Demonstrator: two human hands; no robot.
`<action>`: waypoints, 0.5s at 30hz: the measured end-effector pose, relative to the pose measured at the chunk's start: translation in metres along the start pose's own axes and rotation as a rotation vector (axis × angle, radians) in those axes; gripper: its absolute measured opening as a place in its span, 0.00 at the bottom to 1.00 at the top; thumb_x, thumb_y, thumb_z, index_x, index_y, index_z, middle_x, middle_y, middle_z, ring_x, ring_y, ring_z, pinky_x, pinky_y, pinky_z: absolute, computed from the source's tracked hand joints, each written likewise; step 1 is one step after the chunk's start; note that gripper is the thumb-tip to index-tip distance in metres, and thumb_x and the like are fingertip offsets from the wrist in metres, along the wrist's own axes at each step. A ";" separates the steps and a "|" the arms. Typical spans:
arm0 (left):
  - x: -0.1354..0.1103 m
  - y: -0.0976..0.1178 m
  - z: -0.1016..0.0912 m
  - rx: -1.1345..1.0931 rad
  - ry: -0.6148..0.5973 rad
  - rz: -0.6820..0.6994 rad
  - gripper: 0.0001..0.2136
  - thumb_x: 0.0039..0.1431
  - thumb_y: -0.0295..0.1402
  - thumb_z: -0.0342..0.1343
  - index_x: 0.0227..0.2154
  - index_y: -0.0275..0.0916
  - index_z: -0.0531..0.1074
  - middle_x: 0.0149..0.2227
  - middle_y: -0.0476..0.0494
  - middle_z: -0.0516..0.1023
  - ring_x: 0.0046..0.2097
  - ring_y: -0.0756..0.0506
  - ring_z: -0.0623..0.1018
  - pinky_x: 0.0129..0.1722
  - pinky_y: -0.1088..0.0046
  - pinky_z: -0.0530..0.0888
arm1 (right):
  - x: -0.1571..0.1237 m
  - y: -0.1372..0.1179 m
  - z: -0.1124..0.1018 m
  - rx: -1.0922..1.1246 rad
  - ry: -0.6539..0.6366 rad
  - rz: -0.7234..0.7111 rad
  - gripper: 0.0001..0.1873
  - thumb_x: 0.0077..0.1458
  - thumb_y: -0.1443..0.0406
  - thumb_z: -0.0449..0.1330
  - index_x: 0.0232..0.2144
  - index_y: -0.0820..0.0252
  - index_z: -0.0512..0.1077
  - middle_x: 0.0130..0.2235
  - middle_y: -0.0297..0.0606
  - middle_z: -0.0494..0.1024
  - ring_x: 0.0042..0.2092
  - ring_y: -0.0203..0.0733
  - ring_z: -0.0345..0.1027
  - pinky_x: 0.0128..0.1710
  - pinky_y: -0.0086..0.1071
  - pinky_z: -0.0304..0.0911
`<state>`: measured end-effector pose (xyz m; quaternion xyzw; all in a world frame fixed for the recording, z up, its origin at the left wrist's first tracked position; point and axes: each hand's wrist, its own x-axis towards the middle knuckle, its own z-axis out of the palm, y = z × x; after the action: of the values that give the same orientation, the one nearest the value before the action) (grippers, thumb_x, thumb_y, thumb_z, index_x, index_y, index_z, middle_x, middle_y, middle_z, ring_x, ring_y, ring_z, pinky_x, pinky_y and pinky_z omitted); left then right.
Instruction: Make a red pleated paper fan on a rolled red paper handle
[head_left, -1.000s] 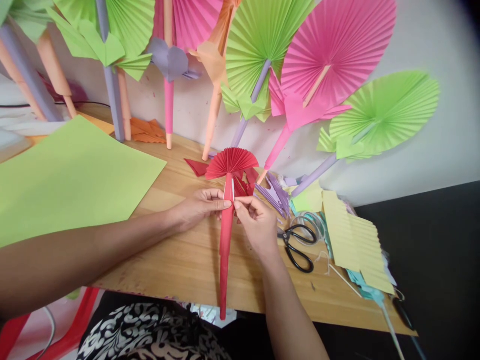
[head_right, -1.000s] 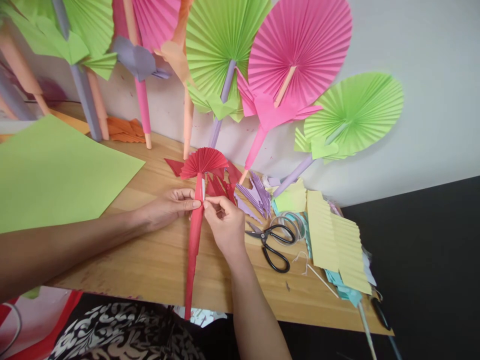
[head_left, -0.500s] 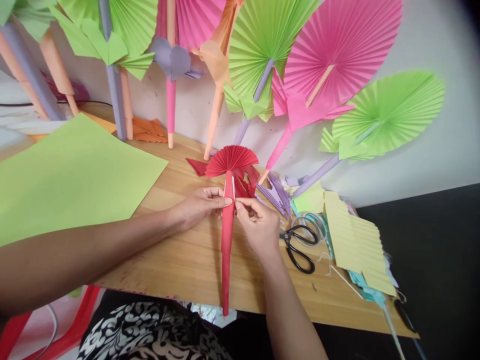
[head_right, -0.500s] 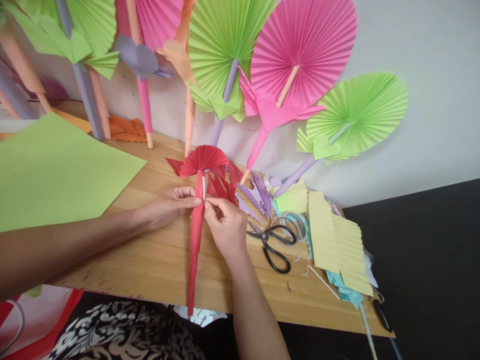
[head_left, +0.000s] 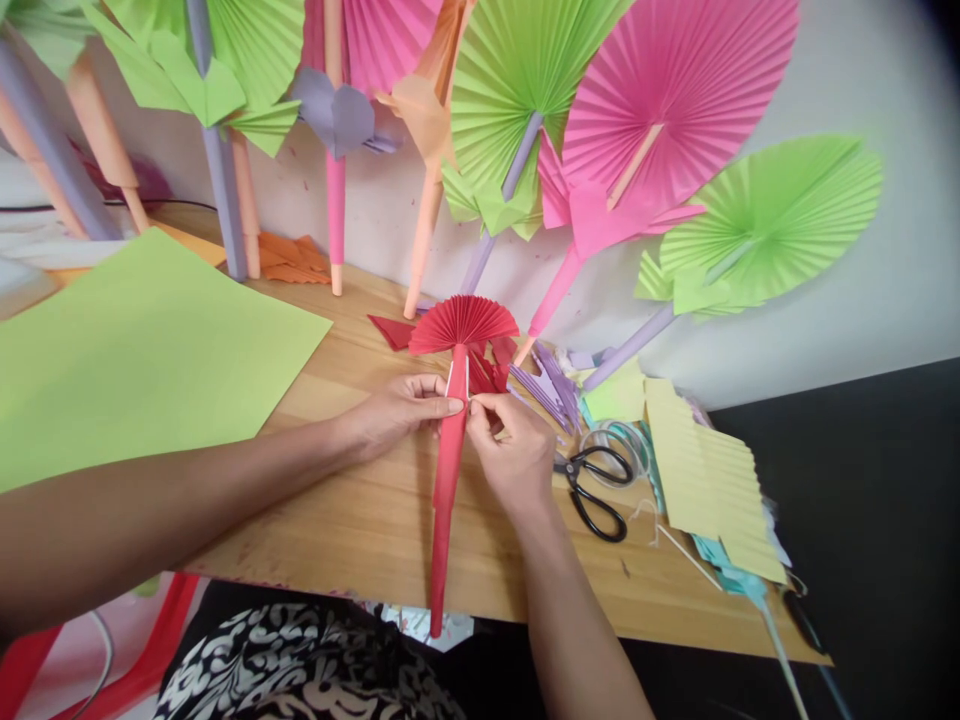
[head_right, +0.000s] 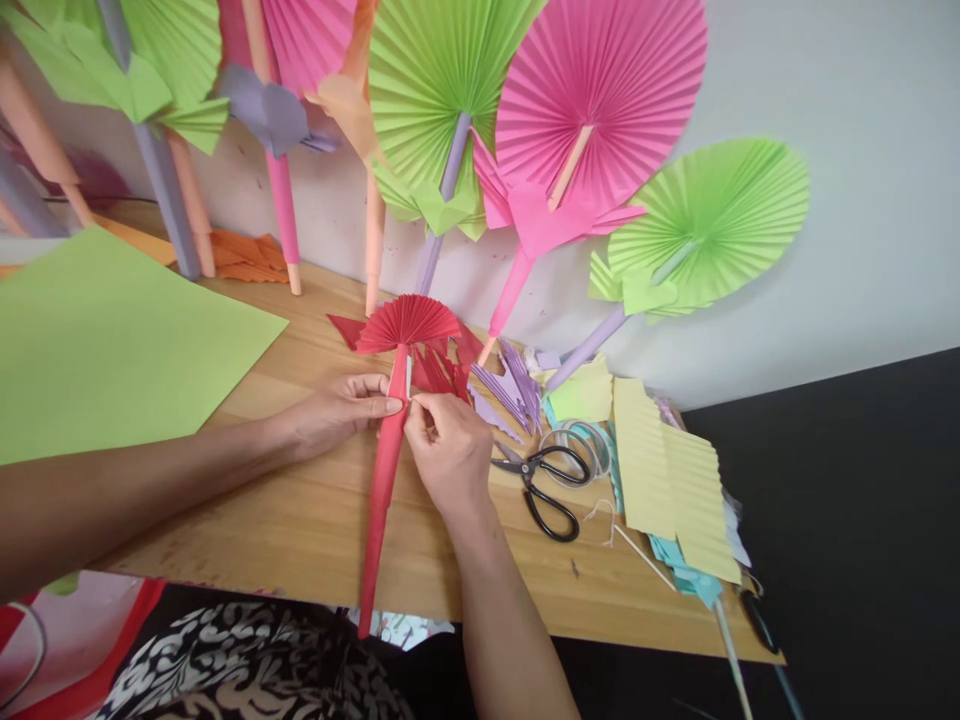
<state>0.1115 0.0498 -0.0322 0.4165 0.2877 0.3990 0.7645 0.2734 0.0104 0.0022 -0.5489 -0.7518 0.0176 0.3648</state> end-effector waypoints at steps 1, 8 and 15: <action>0.000 0.000 0.000 0.009 0.000 -0.004 0.13 0.48 0.38 0.68 0.27 0.34 0.72 0.26 0.50 0.73 0.29 0.52 0.70 0.31 0.76 0.64 | 0.000 0.001 0.000 -0.004 0.015 0.006 0.09 0.58 0.67 0.55 0.30 0.56 0.76 0.28 0.35 0.79 0.29 0.38 0.70 0.32 0.31 0.63; -0.006 0.007 0.006 0.068 -0.050 -0.086 0.14 0.46 0.37 0.69 0.24 0.35 0.69 0.23 0.53 0.69 0.25 0.54 0.65 0.27 0.77 0.60 | 0.006 0.022 0.001 -0.040 0.127 0.090 0.09 0.57 0.66 0.55 0.31 0.56 0.76 0.29 0.35 0.79 0.29 0.38 0.70 0.33 0.31 0.63; -0.008 0.005 0.004 0.044 -0.110 -0.095 0.14 0.45 0.37 0.69 0.26 0.35 0.71 0.26 0.52 0.71 0.28 0.53 0.69 0.31 0.76 0.64 | -0.006 0.046 -0.080 -0.257 0.262 0.413 0.11 0.54 0.60 0.56 0.30 0.56 0.77 0.30 0.38 0.80 0.32 0.44 0.73 0.35 0.33 0.65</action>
<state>0.1084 0.0429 -0.0247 0.4405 0.2734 0.3324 0.7879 0.3568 -0.0067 0.0380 -0.7299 -0.5665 -0.0752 0.3751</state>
